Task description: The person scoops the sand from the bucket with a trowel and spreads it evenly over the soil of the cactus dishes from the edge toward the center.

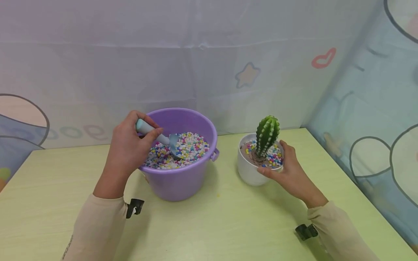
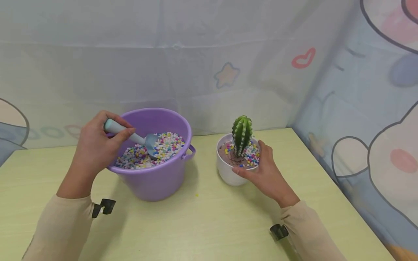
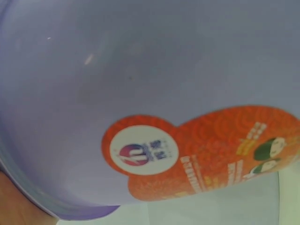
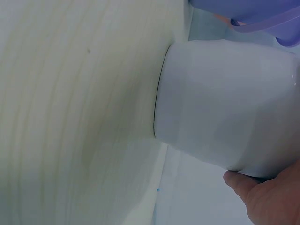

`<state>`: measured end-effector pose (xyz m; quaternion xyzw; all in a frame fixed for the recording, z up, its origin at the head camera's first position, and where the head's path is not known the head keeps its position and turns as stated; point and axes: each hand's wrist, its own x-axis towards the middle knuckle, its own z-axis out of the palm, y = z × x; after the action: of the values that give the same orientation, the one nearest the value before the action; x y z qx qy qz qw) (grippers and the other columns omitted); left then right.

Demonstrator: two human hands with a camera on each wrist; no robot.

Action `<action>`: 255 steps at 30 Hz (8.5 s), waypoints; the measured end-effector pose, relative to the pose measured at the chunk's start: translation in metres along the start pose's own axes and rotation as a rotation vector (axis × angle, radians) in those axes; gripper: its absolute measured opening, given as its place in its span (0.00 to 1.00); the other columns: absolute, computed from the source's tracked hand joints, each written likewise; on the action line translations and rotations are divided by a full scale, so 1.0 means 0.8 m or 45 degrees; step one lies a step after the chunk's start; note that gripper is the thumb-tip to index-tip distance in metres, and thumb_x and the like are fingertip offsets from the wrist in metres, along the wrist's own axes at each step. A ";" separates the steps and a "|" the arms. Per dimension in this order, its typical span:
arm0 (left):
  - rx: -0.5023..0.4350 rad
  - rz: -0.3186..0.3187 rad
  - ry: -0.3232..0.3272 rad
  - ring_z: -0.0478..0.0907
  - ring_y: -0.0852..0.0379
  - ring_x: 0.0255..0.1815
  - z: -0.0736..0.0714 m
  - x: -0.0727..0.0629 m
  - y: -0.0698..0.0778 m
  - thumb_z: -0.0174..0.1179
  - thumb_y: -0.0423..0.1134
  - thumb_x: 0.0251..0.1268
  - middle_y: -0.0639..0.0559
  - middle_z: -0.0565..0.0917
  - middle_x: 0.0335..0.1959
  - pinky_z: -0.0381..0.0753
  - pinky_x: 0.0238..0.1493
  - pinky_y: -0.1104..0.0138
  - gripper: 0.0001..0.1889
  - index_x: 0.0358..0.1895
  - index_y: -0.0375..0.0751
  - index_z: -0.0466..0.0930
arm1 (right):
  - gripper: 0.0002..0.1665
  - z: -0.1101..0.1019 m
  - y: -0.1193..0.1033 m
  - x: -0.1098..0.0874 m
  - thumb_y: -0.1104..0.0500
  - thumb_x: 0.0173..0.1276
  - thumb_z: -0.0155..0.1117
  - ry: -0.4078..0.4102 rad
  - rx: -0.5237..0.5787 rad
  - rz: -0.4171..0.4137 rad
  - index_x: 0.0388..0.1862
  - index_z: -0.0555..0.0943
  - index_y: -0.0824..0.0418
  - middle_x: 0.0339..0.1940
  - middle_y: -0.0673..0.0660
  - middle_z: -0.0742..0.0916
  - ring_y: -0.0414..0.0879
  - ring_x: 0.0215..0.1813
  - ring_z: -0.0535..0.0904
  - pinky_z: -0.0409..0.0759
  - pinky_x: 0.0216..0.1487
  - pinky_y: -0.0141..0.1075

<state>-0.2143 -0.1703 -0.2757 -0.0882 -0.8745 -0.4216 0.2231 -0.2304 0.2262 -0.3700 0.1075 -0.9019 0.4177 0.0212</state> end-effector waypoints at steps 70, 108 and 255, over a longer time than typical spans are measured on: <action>0.020 0.030 -0.007 0.81 0.50 0.31 0.000 -0.002 -0.003 0.62 0.36 0.69 0.43 0.80 0.37 0.76 0.31 0.61 0.11 0.46 0.38 0.70 | 0.66 -0.003 -0.005 -0.002 0.40 0.64 0.69 -0.023 -0.027 -0.029 0.79 0.34 0.64 0.76 0.68 0.49 0.65 0.75 0.49 0.53 0.67 0.64; 0.011 0.051 -0.012 0.80 0.52 0.29 0.000 -0.002 -0.002 0.62 0.33 0.68 0.46 0.84 0.38 0.73 0.29 0.60 0.09 0.44 0.38 0.71 | 0.66 -0.006 -0.007 -0.004 0.39 0.65 0.67 -0.060 -0.085 -0.030 0.79 0.32 0.62 0.75 0.68 0.49 0.66 0.74 0.50 0.55 0.66 0.65; -0.016 0.139 0.036 0.81 0.54 0.26 0.002 -0.004 -0.007 0.61 0.31 0.67 0.45 0.84 0.31 0.73 0.25 0.68 0.06 0.40 0.38 0.72 | 0.66 -0.002 -0.009 -0.005 0.38 0.65 0.67 -0.039 -0.074 -0.010 0.78 0.33 0.64 0.75 0.68 0.49 0.65 0.75 0.50 0.54 0.67 0.63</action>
<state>-0.2142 -0.1722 -0.2819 -0.1311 -0.8624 -0.4156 0.2575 -0.2254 0.2238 -0.3638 0.1166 -0.9135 0.3895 0.0122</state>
